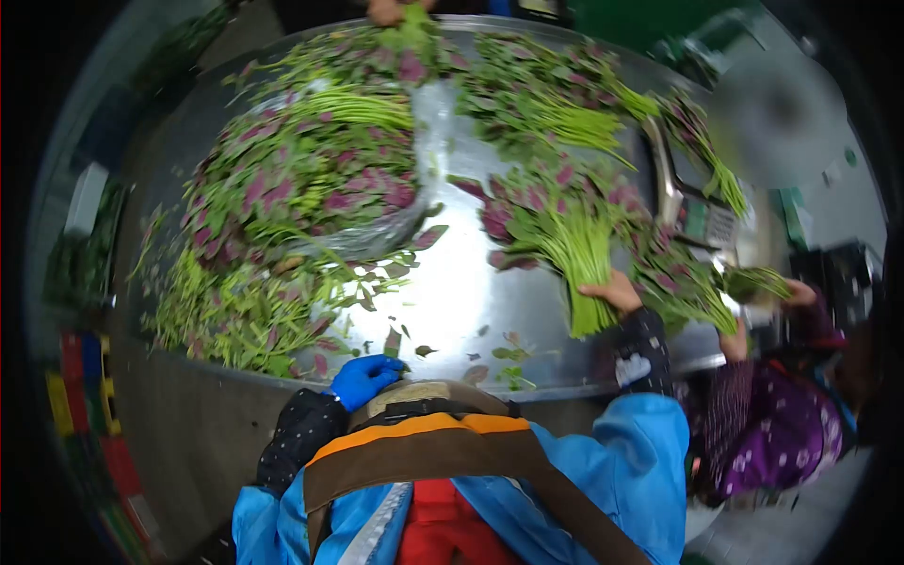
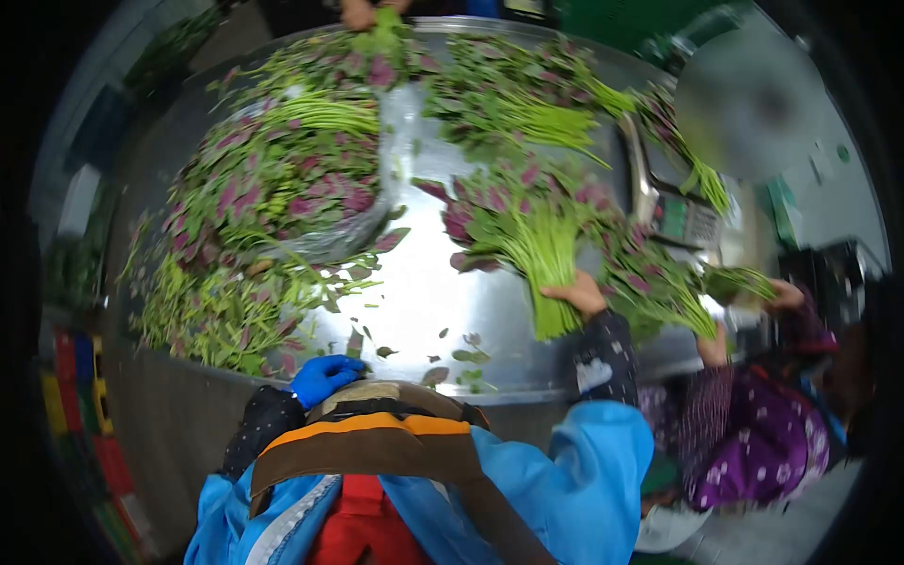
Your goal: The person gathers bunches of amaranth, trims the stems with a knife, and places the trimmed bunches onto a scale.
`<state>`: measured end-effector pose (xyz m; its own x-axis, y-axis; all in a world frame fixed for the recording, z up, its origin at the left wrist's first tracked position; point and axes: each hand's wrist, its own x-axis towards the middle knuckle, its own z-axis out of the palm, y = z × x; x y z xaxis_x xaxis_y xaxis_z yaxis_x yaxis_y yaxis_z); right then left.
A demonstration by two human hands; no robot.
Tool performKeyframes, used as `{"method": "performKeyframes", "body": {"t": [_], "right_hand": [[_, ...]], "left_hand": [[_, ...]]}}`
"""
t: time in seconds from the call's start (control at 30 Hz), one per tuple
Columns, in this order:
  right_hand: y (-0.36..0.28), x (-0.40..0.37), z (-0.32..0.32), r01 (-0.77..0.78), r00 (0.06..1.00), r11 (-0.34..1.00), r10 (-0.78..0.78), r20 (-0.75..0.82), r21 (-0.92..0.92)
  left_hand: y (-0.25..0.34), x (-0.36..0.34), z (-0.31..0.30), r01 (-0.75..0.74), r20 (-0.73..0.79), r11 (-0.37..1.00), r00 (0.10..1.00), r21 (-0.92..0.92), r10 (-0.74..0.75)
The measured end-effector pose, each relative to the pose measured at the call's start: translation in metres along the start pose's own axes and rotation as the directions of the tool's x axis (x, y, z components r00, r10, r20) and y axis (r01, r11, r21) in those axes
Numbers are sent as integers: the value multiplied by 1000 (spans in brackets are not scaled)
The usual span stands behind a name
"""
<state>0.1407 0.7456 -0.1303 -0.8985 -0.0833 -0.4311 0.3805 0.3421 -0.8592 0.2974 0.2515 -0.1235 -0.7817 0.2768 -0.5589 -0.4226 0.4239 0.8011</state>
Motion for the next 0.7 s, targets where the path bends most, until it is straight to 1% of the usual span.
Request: {"method": "performKeyframes", "body": {"t": [0.07, 0.1, 0.13, 0.2, 0.27, 0.3, 0.33, 0.37, 0.4, 0.43, 0.47, 0.5, 0.53, 0.57, 0.6, 0.63, 0.67, 0.7], "right_hand": [[4, -5, -4, 46, 984, 977, -80, -159, -207], [24, 0, -8, 65, 978, 971, -107, -178, -229], [43, 6, -10, 79, 970, 965, -132, -203, -251], [51, 5, -6, 113, 943, 891, -236, -236, -440], [30, -7, 2, 103, 927, 874, -257, -273, -475], [13, -14, 8, 150, 924, 902, -274, -268, -405], [18, -14, 9, 137, 838, 767, -427, -339, -627], [4, -16, 16, 172, 810, 749, -477, -342, -640], [-13, -20, 26, 203, 776, 730, -526, -348, -652], [-26, -14, 39, 279, 821, 842, -458, -340, -461], [-42, -5, 53, 324, 865, 914, -391, -314, -245], [-60, 4, 68, 338, 904, 941, -329, -271, -16], [-83, 15, 86, 371, 908, 929, -364, -206, -5], [-109, 25, 107, 429, 892, 903, -425, -156, -7], [-140, 34, 128, 448, 890, 894, -446, -92, -2], [-170, 46, 148, 467, 884, 884, -467, -31, 5], [-183, 70, 165, 531, 847, 847, -531, -12, 27], [-209, 83, 183, 566, 824, 824, -566, 40, -5]], "left_hand": [[6, -4, 0, 12, -31, 999, 999, -33, -13], [14, -9, -5, 55, -25, 998, 998, 7, -54], [3, -8, -9, 66, -2, 997, 998, -49, -67], [-10, -17, -25, -15, -41, 965, 999, -261, 4], [-3, -44, -53, -21, -132, 936, 991, -351, -27], [0, -66, -70, -42, -166, 885, 985, -464, -40], [-21, -82, -85, -82, -285, 869, 956, -487, -70], [-39, -100, -99, -85, -389, 821, 905, -564, -173], [-53, -118, -112, -81, -502, 819, 823, -568, -266], [-67, -131, -124, -86, -584, 790, 723, -607, -370], [-84, -138, -136, -79, -646, 777, 611, -625, -458], [-104, -139, -148, -74, -688, 761, 489, -645, -536], [-129, -131, -158, -85, -830, 877, 379, -472, -410], [-159, -115, -167, -73, -930, 957, 266, -282, -254], [-178, -99, -178, -40, -985, 996, 154, -84, -77], [-174, -74, -184, -214, -986, 977, 168, -23, 13], [-139, -61, -182, -49, -982, 997, 174, 64, 72], [-99, -50, -182, 65, -949, 957, 164, 281, 268]]}}
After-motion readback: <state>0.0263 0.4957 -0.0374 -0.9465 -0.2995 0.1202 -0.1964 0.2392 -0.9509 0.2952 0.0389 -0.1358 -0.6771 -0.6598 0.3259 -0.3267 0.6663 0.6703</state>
